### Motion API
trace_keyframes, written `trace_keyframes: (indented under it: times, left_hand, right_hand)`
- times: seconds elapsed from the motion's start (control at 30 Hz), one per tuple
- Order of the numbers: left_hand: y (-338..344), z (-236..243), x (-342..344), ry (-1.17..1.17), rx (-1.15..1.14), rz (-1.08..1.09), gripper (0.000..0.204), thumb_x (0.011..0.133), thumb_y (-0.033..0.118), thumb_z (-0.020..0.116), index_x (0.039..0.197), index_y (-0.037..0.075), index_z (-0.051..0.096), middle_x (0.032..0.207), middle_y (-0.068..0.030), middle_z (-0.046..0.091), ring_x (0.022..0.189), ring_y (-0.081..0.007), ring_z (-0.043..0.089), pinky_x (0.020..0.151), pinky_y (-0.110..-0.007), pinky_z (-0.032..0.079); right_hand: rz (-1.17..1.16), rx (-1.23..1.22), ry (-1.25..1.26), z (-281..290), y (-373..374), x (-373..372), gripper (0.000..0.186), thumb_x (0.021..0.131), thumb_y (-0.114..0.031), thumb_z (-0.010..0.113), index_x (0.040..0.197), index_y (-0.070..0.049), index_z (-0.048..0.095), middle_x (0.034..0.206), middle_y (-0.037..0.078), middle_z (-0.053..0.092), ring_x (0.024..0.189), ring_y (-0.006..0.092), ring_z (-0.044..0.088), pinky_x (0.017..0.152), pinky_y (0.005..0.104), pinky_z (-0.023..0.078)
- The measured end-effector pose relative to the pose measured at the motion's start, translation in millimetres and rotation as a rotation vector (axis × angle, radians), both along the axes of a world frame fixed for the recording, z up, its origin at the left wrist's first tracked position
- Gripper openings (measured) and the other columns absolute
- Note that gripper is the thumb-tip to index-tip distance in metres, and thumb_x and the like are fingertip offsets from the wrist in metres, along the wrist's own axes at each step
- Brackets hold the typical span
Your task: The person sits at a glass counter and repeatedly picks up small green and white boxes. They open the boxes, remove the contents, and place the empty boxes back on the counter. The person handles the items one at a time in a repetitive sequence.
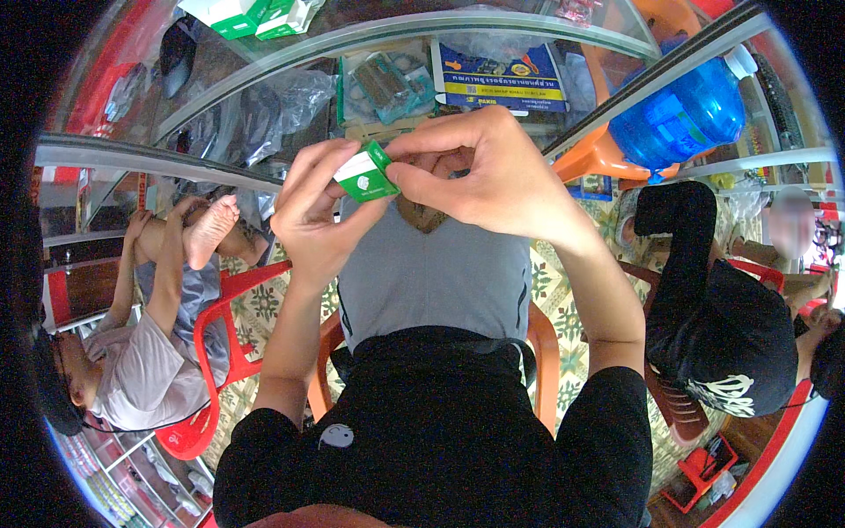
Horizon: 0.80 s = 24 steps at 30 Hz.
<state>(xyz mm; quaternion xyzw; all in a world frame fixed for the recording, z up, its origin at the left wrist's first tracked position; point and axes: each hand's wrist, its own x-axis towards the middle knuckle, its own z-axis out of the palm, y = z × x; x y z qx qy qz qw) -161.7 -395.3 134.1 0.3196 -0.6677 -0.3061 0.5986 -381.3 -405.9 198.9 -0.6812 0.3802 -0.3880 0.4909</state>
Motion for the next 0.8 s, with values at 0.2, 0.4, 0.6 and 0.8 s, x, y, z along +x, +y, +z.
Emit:
trace_keyframes:
  times: [0.2,0.4,0.6,0.8]
  left_hand:
    - [-2.1,-2.7,-0.2,-0.071,-0.054,0.032,0.054,0.072,-0.009,0.090,0.124,0.001,0.077,0.120,-0.0133,0.071,0.101,-0.0197,0.073,0.069,-0.027,0.064]
    - [-0.5,-7.6,2.9,-0.091,-0.006,-0.016,0.058,0.075,-0.015,0.086,0.130,-0.003,0.072,0.130,-0.0157,0.065,0.112,-0.0227,0.071,0.088,-0.032,0.065]
    - [-0.5,-4.4,2.5,-0.044,0.058,-0.031,0.056,0.075,-0.012,0.087,0.129,-0.002,0.073,0.127,-0.0149,0.067,0.110,-0.0212,0.071,0.083,-0.031,0.066]
    - [1.4,-9.2,0.8,-0.012,0.082,-0.039,0.056,0.076,-0.009,0.089,0.129,0.001,0.074,0.125,-0.0143,0.068,0.108,-0.0198,0.072,0.079,-0.028,0.066]
  right_hand:
    - [-0.084,-0.123,0.184,-0.2,5.7,6.2,0.019,0.089,0.001,0.076,0.106,0.008,0.077,0.088,0.009,0.076,0.079,0.0096,0.071,0.072,0.0257,0.058]
    - [-0.190,-0.219,0.257,-7.2,8.0,8.1,0.015,0.089,0.000,0.074,0.103,0.007,0.078,0.085,0.009,0.076,0.075,0.0106,0.071,0.070,0.0260,0.058]
    - [-0.061,-0.070,-0.062,-14.5,5.0,4.6,0.030,0.093,-0.002,0.078,0.122,0.002,0.076,0.103,0.008,0.077,0.086,0.0097,0.070,0.077,0.0251,0.058]
    - [-0.080,-0.061,0.016,-12.9,8.2,5.3,0.038,0.095,0.002,0.074,0.133,0.001,0.072,0.110,0.009,0.076,0.094,0.0116,0.071,0.082,0.0270,0.059]
